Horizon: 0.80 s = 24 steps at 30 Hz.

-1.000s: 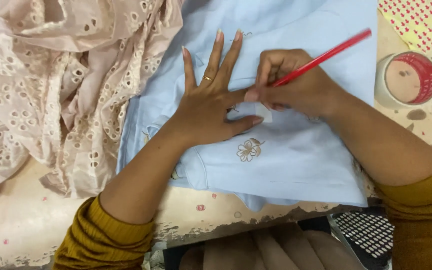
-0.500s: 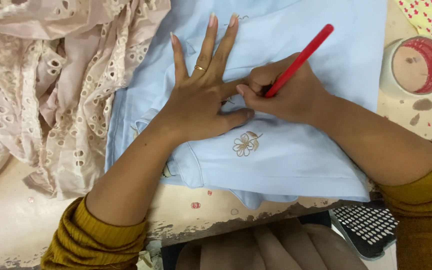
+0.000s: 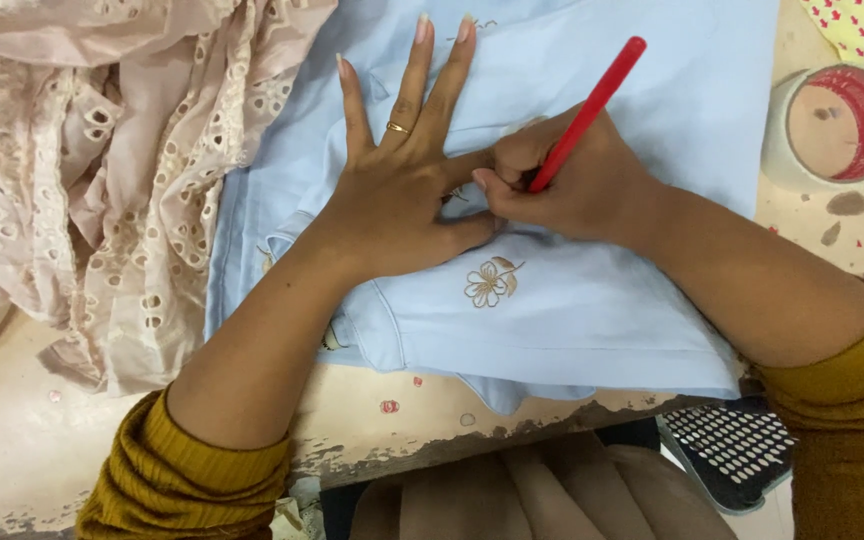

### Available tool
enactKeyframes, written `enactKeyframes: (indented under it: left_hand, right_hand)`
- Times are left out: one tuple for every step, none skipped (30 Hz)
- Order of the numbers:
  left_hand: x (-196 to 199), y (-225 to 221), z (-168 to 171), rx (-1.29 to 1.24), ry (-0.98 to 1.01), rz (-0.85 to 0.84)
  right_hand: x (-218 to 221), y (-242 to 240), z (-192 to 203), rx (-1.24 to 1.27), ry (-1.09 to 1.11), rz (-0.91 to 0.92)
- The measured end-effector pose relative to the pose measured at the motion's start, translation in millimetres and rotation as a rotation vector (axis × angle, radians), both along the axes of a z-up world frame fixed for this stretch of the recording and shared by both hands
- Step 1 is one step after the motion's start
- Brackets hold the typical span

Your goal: Folding a light blue embroidered shirt and marking a label with a red pen at a factory workstation.

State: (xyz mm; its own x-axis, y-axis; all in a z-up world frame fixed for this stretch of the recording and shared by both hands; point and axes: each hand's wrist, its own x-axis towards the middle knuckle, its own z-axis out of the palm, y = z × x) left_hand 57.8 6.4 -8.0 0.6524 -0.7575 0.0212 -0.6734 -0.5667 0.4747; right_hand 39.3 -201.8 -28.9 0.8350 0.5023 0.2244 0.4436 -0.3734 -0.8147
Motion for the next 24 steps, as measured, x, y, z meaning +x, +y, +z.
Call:
enactKeyframes:
  left_hand:
    - [0.2, -0.5, 1.0, -0.001, -0.002, 0.004]
    - [0.4, -0.9, 1.9, 0.003, 0.008, 0.006]
    - [0.0, -1.5, 2.4, 0.007, 0.021, 0.004]
    - [-0.2, -0.8, 2.3, 0.007, 0.023, 0.005]
    - [-0.2, -0.7, 2.2, -0.001, 0.022, 0.002]
    - [-0.1, -0.6, 2.2, -0.01, 0.02, 0.0]
    - [0.2, -1.0, 1.2, -0.011, 0.02, 0.0]
    - [0.5, -1.3, 0.3, 0.01, 0.021, 0.003]
    - [0.8, -1.3, -0.5, 0.031, 0.022, 0.006]
    - [0.6, -0.9, 0.7, 0.031, 0.022, 0.008]
    - [-0.1, -0.6, 1.6, 0.005, 0.022, 0.006]
    - [-0.8, -0.5, 2.5, -0.021, 0.022, 0.004]
    - [-0.6, -0.2, -0.8, -0.021, 0.02, 0.004]
    - [-0.3, 0.0, -4.0, -0.016, -0.013, 0.006]
    - [0.2, 0.2, -7.3, -0.011, -0.047, 0.008]
    - [0.8, 0.0, -4.4, -0.011, -0.049, 0.009]
    - [0.3, 0.0, -1.9, -0.019, -0.018, 0.004]
    - [-0.3, -0.1, 0.6, -0.028, 0.013, -0.001]
    - [-0.2, -0.3, 0.8, -0.027, 0.013, -0.004]
    - [-0.2, -0.5, 1.2, -0.009, 0.032, -0.003]
    - [1.1, -0.8, 2.0, 0.006, 0.046, 0.004]
    - [2.2, -1.4, 2.1, 0.004, 0.041, 0.007]
    - [1.6, -1.5, 1.6, 0.019, 0.027, 0.005]
    - [1.0, -1.8, 0.8, 0.035, 0.013, 0.004]
  right_hand:
    - [0.8, 0.3, -1.0, -0.001, -0.002, 0.004]
    - [1.7, 0.6, -2.2, -0.003, -0.049, 0.013]
    - [1.0, 0.8, -3.7, -0.005, -0.093, 0.018]
    - [1.2, 0.6, -2.8, -0.005, -0.092, 0.018]
    - [1.3, -0.1, -1.8, -0.006, -0.081, 0.031]
    - [1.3, -0.8, -0.7, -0.008, -0.071, 0.044]
    - [1.1, -1.5, -3.2, -0.008, -0.072, 0.044]
    - [0.9, -2.0, -5.7, -0.015, -0.088, 0.016]
    - [1.0, -2.3, -8.2, -0.021, -0.104, -0.011]
    - [1.1, -1.6, -6.6, -0.021, -0.105, -0.01]
    - [0.6, -1.2, -5.1, -0.017, -0.111, 0.006]
    - [0.0, -0.7, -3.7, -0.014, -0.117, 0.022]
    - [0.2, -1.2, -5.3, -0.014, -0.118, 0.022]
    - [0.5, -1.8, -6.8, -0.048, -0.13, -0.001]
    - [1.2, -2.4, -8.3, -0.081, -0.144, -0.023]
    - [1.5, -1.8, -6.3, -0.081, -0.146, -0.022]
    - [0.5, -1.0, -4.8, -0.077, -0.146, -0.003]
    - [-0.5, -0.3, -3.3, -0.072, -0.147, 0.017]
    - [-0.8, 0.0, -3.6, -0.071, -0.146, 0.013]
    - [-1.0, 0.4, -3.7, -0.023, -0.123, 0.006]
    - [1.4, 0.4, -2.9, 0.023, -0.106, 0.004]
    - [2.7, -0.1, -3.3, 0.021, -0.111, 0.007]
    - [1.8, 0.1, -4.8, 0.002, -0.153, 0.017]
    - [0.8, 0.0, -6.5, -0.017, -0.195, 0.027]
